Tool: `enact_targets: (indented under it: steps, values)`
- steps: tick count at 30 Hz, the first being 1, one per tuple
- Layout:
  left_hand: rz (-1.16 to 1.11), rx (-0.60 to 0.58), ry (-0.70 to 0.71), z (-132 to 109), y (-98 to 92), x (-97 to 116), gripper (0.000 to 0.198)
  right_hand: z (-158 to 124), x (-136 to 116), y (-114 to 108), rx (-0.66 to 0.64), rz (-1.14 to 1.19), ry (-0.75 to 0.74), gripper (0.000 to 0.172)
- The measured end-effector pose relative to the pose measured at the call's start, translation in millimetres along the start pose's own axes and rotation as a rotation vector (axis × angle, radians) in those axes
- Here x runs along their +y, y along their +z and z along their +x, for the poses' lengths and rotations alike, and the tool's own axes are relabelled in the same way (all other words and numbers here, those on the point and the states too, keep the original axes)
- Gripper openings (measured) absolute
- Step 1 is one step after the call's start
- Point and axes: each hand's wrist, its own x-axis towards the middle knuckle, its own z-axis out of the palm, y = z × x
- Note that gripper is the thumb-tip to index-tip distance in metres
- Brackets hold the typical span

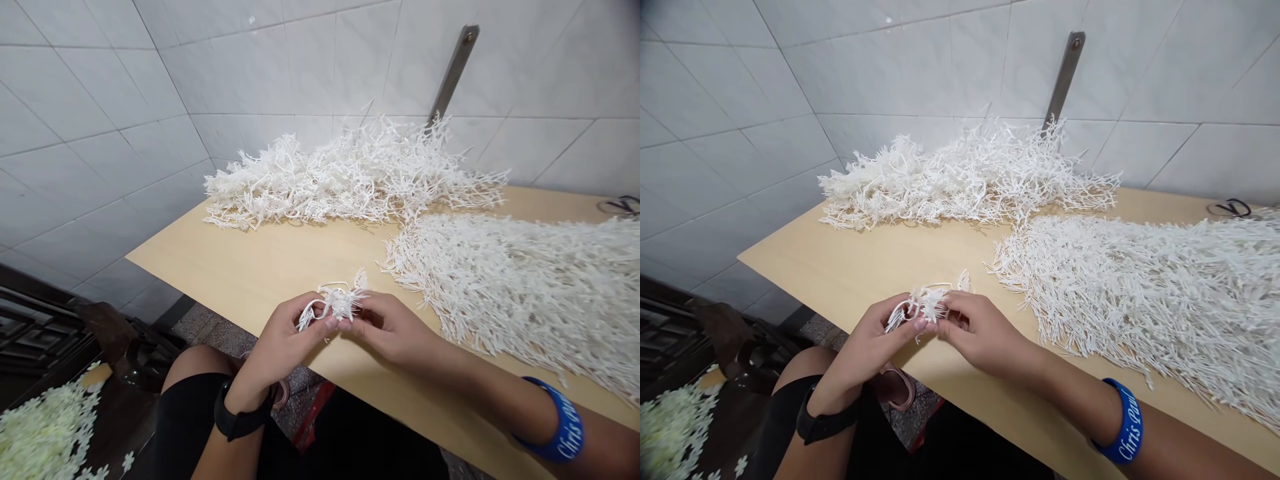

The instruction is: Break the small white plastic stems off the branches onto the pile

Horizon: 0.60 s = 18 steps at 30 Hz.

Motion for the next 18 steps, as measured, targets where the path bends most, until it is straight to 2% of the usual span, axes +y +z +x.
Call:
enact_targets:
  steps: [5, 10, 15, 16, 18]
  values:
    - [-0.002, 0.035, 0.146, 0.6, 0.4, 1.9, 0.018, 0.9, -8.2, -1.5, -0.153, 0.134, 0.109, 0.031]
    - [0.020, 0.142, 0.177, 1.5, 5.1, -1.6, 0.018, 1.7, -22.2, -3.9, -0.136, 0.074, 0.068, 0.038]
    - [-0.015, 0.469, 0.072, 7.1, -0.3, -14.8, 0.022, -11.6, -29.9, -2.5, -0.293, 0.055, 0.063, 0.038]
    - [-0.035, 0.478, 0.054, 7.9, -1.0, -16.0, 0.023, -13.0, -28.5, -3.3, -0.272, 0.004, 0.041, 0.038]
    - [-0.081, 0.422, 0.032, 8.5, -0.6, -16.4, 0.024, -11.8, -21.9, -8.6, -0.121, -0.153, 0.009, 0.038]
